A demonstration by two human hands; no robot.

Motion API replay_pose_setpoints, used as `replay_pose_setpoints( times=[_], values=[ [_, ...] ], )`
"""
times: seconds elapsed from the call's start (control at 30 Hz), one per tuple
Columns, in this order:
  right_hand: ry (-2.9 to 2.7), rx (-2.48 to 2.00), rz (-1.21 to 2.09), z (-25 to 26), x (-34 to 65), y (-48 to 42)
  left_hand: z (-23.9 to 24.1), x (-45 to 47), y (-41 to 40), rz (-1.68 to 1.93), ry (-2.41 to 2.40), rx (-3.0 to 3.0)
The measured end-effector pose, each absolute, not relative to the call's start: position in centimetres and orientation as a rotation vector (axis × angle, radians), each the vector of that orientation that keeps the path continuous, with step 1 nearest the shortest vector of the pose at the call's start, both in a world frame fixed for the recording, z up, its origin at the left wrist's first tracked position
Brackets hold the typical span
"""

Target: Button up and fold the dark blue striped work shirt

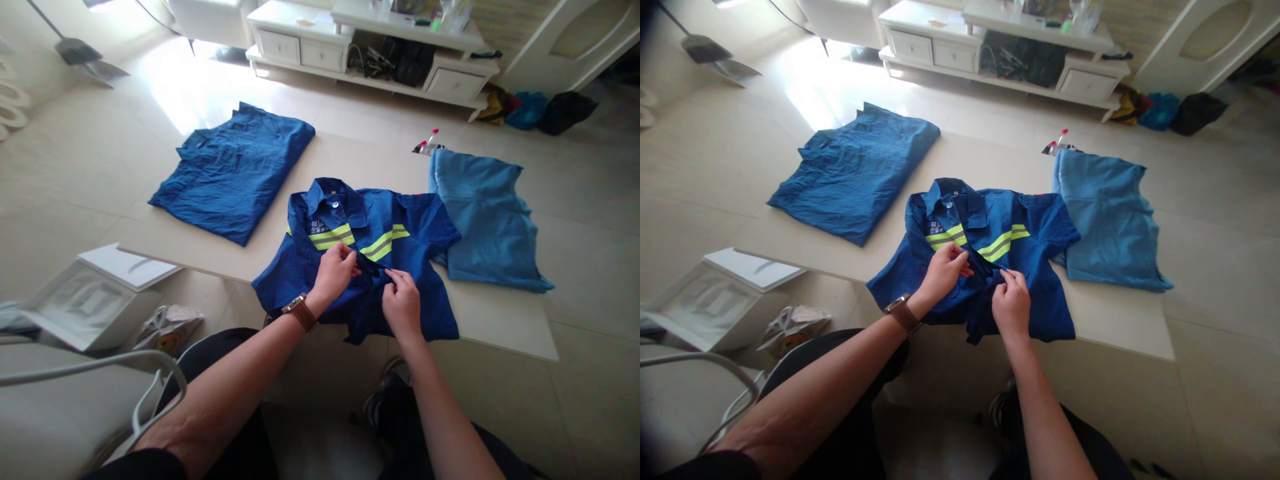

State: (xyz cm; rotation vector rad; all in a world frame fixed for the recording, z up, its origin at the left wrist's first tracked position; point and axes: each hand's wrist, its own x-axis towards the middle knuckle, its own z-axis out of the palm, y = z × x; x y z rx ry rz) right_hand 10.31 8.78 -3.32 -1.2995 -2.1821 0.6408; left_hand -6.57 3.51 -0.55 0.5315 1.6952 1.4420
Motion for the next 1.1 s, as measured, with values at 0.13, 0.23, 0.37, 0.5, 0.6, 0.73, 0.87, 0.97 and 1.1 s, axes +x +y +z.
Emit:
replay_pose_setpoints(
  times=[0.13, 0.23, 0.37, 0.5, 0.6, 0.73, 0.87, 0.97, 1.1],
  values=[
    [-2.273, -1.433, 0.644, -3.0, 10.6, 8.9, -0.2, -6.8, 3.0, 1.253, 1.874, 0.805],
    [-2.389, -1.521, 0.514, -2.8, 10.7, 8.8, 0.0, -6.7, 2.7, 1.093, 1.952, 0.953],
    [-2.534, -1.421, 0.377, -3.0, 10.9, 8.7, 0.1, -6.3, 2.5, 0.944, 1.992, 1.048],
    [-2.601, -1.347, 0.378, -3.6, 11.1, 8.6, 0.3, -6.2, 2.2, 0.866, 1.995, 1.081],
    [-2.489, -1.362, 0.49, -3.9, 11.0, 8.8, 0.2, -6.3, 2.1, 0.87, 2.004, 1.1],
    [-2.016, -1.386, 0.84, -3.8, 10.8, 9.5, 0.1, -6.3, 2.1, 0.921, 2.004, 1.157],
    [-1.504, -1.507, 1.272, -4.1, 10.6, 10.1, -0.1, -6.3, 2.2, 0.974, 1.951, 1.209],
    [-1.349, -1.429, 1.411, -4.3, 10.5, 10.2, -0.1, -6.4, 2.2, 1.017, 1.906, 1.265],
    [-1.363, -1.389, 1.338, -3.8, 10.2, 9.9, -0.2, -6.4, 2.2, 1.04, 1.895, 1.288]
  ],
)
